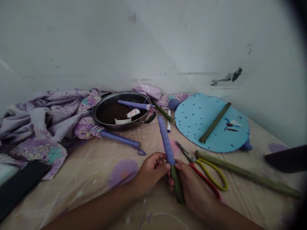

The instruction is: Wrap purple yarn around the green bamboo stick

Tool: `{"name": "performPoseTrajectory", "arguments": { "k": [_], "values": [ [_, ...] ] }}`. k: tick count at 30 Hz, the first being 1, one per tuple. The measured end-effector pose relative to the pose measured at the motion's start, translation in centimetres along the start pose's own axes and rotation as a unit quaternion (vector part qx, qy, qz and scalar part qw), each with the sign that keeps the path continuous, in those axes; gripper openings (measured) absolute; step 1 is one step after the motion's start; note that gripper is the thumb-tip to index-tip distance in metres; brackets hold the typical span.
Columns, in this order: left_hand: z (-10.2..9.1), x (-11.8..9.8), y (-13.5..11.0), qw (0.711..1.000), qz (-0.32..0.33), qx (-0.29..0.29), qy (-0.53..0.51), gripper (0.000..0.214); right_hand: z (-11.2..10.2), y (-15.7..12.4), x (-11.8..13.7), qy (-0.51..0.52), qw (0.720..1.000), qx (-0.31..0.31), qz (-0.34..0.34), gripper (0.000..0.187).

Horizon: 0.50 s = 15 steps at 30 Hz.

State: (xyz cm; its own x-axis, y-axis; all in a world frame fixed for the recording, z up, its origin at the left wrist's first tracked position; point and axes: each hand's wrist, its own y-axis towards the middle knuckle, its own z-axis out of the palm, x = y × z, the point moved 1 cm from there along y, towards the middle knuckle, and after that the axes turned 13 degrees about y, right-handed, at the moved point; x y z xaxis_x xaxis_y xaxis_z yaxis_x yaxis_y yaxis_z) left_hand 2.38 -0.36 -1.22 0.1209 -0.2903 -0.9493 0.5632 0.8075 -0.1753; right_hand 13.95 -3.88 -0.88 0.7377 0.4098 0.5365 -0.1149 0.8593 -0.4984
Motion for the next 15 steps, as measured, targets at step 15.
{"name": "performPoseTrajectory", "arguments": {
  "k": [15],
  "values": [
    [-0.13,0.22,0.10,1.000,0.004,-0.004,0.005,0.037,0.46,-0.44,0.28,-0.031,0.999,0.027,-0.027,0.023]
  ]
}}
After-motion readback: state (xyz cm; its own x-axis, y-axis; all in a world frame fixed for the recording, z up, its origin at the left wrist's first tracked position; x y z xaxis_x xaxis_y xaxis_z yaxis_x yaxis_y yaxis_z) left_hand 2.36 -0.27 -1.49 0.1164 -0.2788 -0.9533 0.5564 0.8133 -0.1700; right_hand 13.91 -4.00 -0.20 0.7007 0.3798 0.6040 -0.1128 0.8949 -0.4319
